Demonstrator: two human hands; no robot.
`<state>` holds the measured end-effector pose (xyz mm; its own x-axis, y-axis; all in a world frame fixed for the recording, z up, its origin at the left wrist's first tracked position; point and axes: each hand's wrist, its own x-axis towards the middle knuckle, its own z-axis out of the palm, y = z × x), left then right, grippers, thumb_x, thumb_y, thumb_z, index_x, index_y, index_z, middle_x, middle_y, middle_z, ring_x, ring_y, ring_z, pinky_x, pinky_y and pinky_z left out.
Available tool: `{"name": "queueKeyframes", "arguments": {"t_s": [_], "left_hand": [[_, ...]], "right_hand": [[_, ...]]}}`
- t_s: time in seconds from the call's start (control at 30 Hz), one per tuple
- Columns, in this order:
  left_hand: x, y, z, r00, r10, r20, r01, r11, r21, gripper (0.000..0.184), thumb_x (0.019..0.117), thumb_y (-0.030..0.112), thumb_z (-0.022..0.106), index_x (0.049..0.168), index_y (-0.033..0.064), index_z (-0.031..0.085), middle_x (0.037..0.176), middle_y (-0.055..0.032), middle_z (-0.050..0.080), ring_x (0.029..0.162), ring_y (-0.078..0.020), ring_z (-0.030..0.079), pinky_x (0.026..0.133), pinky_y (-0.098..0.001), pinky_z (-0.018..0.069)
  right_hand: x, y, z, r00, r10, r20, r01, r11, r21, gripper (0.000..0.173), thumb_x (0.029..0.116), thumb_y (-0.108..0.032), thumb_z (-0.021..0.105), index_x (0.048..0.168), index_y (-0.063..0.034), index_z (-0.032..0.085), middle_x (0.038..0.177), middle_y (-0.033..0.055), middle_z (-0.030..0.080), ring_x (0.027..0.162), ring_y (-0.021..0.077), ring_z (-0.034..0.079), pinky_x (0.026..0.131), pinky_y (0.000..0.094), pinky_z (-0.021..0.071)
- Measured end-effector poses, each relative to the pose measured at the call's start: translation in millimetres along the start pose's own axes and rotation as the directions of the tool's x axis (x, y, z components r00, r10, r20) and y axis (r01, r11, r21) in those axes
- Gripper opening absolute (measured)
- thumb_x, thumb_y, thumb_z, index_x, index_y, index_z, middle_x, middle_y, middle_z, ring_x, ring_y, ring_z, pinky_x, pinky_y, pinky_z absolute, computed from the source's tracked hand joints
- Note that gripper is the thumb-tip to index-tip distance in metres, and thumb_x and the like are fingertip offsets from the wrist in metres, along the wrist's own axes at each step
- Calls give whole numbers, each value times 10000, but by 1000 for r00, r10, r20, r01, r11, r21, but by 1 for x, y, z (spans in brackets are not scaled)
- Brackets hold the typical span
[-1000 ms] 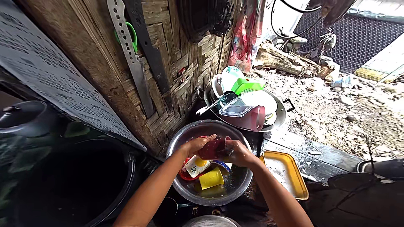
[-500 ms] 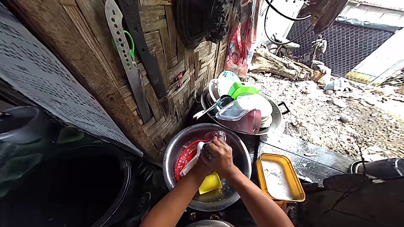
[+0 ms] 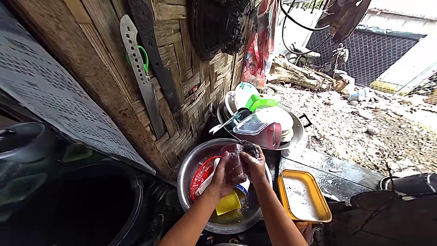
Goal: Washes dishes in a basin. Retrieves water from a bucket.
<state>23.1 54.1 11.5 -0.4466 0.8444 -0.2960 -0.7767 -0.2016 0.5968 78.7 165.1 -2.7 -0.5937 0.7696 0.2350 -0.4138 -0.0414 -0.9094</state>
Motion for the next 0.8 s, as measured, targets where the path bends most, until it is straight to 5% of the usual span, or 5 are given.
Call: {"name": "queueKeyframes", "arguments": {"t_s": [0.13,0.33,0.57,0.7,0.8], "left_hand": [[8,-12,-13,929,-58,365,156,957,-246,736,902,727,546,1192,51,587,1000,-188,718,887,-303,741,751,-405,636],[2,-15,-14,987,128,95,-160,772,615,562,875,-63,698,1383,-13,462,1172,-75,638,1046,-93,637,929,-283,547],[-5,-6,-15,925,-19,379,115,966,-231,638,701,402,907,1147,41,629,1021,-174,717,918,-281,738,791,-393,634],[-9,-12,-4,995,95,37,-102,904,415,325,980,42,613,1294,33,530,1059,-70,684,940,-129,681,835,-316,588],[-11,-14,-2,988,151,3,-138,893,428,389,943,-6,636,1308,28,509,1062,-60,675,946,-112,675,845,-303,585]], "right_hand": [[17,-10,-7,980,200,19,-198,944,263,111,923,12,538,1014,-21,592,692,52,665,551,103,633,530,263,558],[5,-30,8,919,-180,351,394,440,-806,229,812,-150,780,934,37,727,868,192,721,837,358,718,753,578,560],[24,-26,0,994,101,38,-105,989,107,108,896,-2,609,986,-56,633,698,8,655,550,54,598,514,225,528],[18,-34,3,945,-147,291,310,681,-664,200,808,-38,766,964,65,695,842,153,704,777,243,690,743,453,575],[14,-29,4,888,-276,367,449,691,-566,227,757,-39,772,947,64,699,874,134,713,795,196,690,744,394,578]]}}
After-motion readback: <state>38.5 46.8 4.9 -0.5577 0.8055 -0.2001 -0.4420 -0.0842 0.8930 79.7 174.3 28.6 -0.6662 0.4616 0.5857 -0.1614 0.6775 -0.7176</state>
